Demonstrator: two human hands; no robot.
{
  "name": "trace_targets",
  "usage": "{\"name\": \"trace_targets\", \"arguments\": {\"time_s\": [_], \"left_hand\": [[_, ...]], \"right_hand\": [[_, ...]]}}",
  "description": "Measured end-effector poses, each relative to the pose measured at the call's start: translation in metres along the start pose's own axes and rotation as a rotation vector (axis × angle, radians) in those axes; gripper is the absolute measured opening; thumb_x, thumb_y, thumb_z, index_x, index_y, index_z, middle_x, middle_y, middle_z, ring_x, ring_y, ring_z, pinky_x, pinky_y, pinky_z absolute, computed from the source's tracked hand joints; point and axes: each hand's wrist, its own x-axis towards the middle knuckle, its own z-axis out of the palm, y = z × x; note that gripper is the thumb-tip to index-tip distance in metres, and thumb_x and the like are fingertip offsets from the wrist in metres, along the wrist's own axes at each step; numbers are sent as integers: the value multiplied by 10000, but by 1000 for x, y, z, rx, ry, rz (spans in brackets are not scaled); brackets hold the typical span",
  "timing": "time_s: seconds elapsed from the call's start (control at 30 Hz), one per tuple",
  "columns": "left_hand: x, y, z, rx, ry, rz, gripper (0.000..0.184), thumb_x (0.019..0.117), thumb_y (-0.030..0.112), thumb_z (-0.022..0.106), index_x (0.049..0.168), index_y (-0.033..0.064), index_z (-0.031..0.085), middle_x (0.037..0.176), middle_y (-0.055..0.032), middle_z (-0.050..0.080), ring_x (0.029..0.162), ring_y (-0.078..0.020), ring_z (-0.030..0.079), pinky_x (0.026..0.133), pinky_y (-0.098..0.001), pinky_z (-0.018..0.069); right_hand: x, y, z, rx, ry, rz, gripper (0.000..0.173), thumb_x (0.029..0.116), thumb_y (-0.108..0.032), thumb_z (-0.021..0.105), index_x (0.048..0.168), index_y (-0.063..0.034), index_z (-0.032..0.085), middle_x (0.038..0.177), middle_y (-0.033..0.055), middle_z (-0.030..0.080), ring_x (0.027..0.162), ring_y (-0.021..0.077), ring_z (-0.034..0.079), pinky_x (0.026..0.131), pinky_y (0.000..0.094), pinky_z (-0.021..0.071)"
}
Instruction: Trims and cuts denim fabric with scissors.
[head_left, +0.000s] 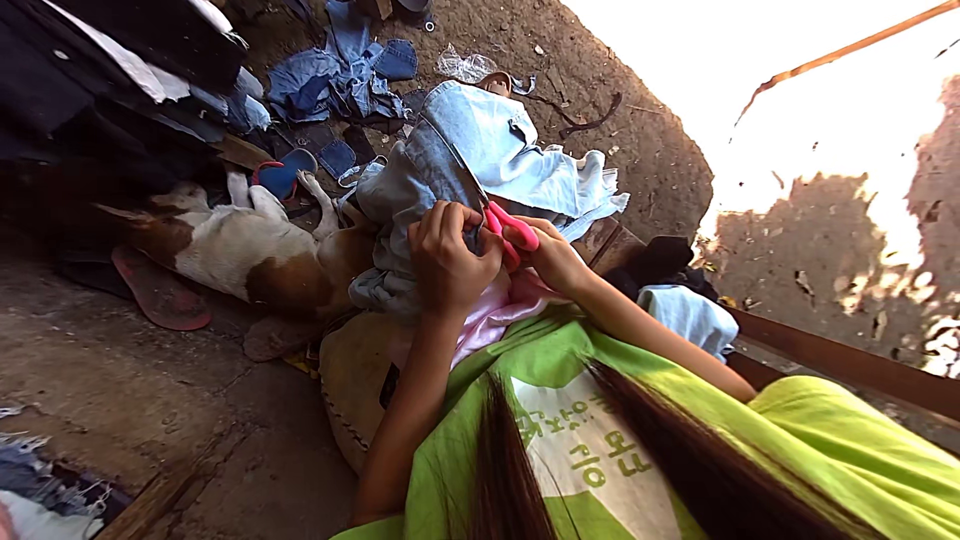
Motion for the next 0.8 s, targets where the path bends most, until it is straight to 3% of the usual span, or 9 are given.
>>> {"name": "trace_targets", "arguments": {"time_s": [0.13,0.27,0.4,0.5,0.6,0.8], "left_hand": [[0,0,1,-1,1,0,155,793,185,648,861,45,650,807,-74,613,734,-209,582,703,-392,433],[-1,0,1,-3,-1,-2,171,800,202,653,865,44,649,811,-72,614,736,-209,581,706,-391,432],[-1,0,0,-26,6,0,177,797,203,661,870,43,651,822,-74,621,746,-209,586,714,-395,436],[-2,-3,0,-88,26,-8,169,808,199,652,872,43,656,822,-67,620,756,-188,583,730,-374,439],[-3,-5,1,-107,41,-8,156,807,190,650,869,47,654,815,-60,609,746,-176,574,715,-356,437],[-2,-3,1,-99,42,-5,150,804,178,647,867,42,650,814,-64,613,735,-178,571,707,-356,433]], "right_hand": [[-1,2,-4,54,-11,20,337,1038,-329,414,801,-172,593,569,-72,512,474,-8,471,454,152,400],[0,0,-6,76,-15,69,372,1034,-416,418,810,-187,607,570,-75,524,470,-12,473,449,151,397],[8,-5,-4,58,-11,80,330,1041,-363,408,815,-222,603,584,-127,520,473,-58,429,439,118,337],[9,-6,-2,30,12,86,340,1040,-359,401,816,-213,611,574,-110,519,459,-50,419,423,127,318],[4,-3,0,-12,33,47,366,1055,-353,365,843,-187,613,584,-73,536,472,-13,478,439,153,405],[6,-9,1,15,23,77,320,1049,-313,406,834,-204,615,596,-108,557,497,-41,497,458,133,405]]}}
